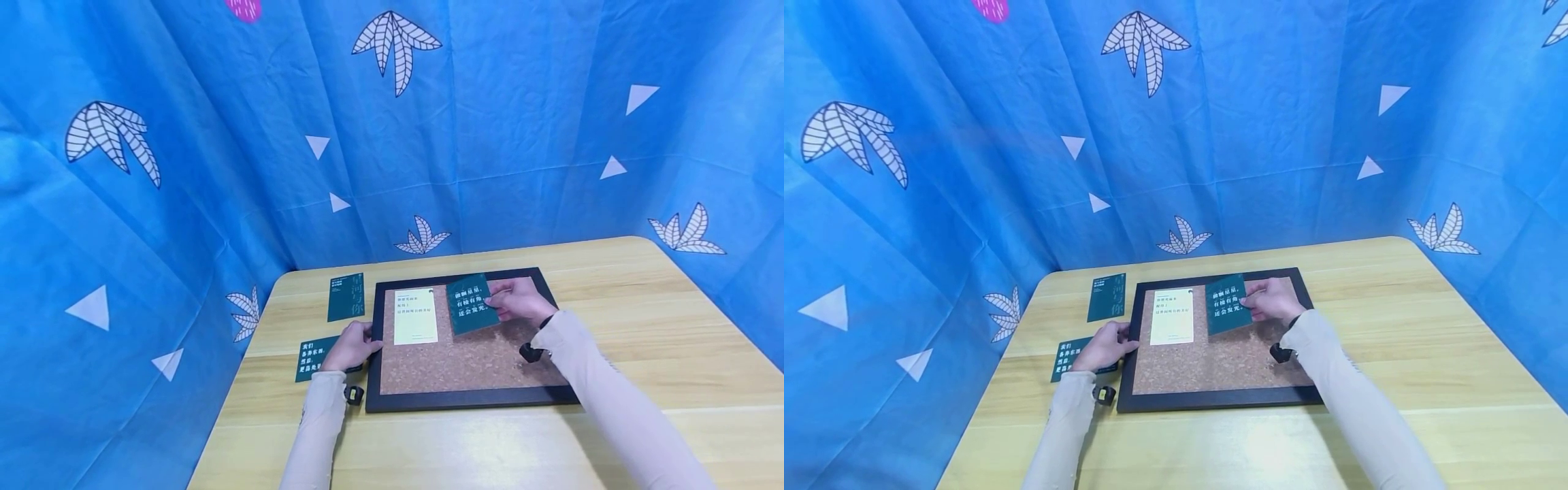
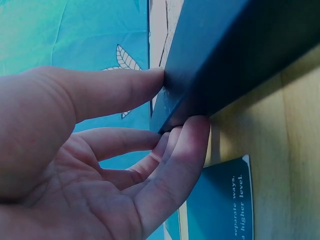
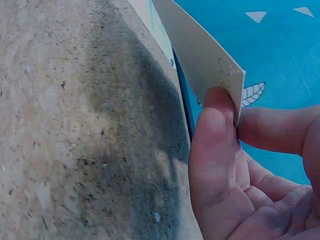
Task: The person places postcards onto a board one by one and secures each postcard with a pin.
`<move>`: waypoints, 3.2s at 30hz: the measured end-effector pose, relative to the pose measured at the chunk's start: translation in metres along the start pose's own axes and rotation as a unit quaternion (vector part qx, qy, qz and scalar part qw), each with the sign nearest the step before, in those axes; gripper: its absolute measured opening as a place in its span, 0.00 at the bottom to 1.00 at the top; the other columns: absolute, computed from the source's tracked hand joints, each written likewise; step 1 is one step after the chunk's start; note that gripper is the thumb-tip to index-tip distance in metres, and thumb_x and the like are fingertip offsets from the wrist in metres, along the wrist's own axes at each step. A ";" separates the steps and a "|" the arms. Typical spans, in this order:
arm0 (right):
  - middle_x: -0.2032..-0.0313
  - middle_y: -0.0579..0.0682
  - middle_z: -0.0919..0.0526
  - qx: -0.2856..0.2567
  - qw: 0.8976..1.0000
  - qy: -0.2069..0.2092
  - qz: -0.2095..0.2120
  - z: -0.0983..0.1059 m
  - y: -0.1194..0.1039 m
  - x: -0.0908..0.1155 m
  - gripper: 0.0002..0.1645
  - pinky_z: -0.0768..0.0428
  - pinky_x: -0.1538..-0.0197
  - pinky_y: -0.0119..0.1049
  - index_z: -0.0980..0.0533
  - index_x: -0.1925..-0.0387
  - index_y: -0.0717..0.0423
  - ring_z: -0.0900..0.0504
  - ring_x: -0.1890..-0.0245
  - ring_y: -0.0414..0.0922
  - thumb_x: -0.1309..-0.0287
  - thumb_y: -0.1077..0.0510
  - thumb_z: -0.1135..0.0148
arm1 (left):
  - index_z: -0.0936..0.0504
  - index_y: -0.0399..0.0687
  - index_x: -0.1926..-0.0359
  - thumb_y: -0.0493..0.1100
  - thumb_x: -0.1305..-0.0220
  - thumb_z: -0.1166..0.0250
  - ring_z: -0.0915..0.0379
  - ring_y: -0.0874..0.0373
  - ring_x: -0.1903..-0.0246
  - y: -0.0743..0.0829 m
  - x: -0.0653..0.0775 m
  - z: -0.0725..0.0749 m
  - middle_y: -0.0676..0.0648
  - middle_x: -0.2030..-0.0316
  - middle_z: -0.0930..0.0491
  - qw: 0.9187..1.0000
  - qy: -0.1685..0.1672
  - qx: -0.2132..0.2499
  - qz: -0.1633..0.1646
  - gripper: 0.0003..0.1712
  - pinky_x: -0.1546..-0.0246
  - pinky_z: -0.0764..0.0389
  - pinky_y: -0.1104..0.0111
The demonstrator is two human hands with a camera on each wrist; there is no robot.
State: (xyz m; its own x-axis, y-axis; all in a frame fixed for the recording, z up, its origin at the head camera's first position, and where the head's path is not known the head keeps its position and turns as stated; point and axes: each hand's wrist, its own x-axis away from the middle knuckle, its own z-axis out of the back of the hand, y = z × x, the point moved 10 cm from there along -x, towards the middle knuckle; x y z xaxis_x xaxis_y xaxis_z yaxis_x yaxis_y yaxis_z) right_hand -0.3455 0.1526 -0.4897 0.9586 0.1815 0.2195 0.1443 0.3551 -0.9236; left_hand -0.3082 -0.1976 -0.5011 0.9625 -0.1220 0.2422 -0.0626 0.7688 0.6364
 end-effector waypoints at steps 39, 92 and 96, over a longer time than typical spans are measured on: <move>0.76 0.53 0.17 0.138 0.989 0.048 0.002 -0.019 0.003 -0.010 0.16 0.18 0.76 0.34 0.24 0.51 0.72 0.20 0.82 0.41 0.35 0.63 0.33 | 0.28 0.34 0.29 0.43 0.28 0.33 0.21 0.52 0.56 0.002 -0.001 0.001 0.37 0.43 0.18 1.000 -0.001 -0.006 -0.012 0.32 0.60 0.22 0.66; 0.86 0.47 0.24 0.259 0.964 0.053 0.005 -0.025 -0.009 -0.013 0.18 0.30 0.80 0.31 0.29 0.78 0.57 0.23 0.88 0.40 0.38 0.60 0.30 | 0.23 0.39 0.32 0.42 0.27 0.35 0.24 0.56 0.72 0.000 -0.005 -0.001 0.45 0.64 0.18 1.000 -0.014 0.017 -0.016 0.26 0.74 0.31 0.69; 0.85 0.47 0.24 0.262 0.964 0.052 0.003 -0.024 -0.009 -0.013 0.18 0.30 0.80 0.31 0.29 0.78 0.56 0.23 0.87 0.40 0.38 0.59 0.30 | 0.22 0.40 0.34 0.42 0.27 0.35 0.23 0.56 0.70 0.001 -0.006 -0.001 0.45 0.63 0.17 1.000 -0.015 0.020 -0.016 0.24 0.73 0.30 0.69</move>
State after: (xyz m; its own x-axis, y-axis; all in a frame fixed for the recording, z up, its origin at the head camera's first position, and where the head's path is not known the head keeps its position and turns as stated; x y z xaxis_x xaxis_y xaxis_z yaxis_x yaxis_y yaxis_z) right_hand -0.3532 0.1252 -0.4920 0.9824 0.1022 0.1567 0.0206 0.7736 -0.6334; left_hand -0.3133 -0.1958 -0.5028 0.9560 -0.1652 0.2425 -0.0428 0.7389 0.6724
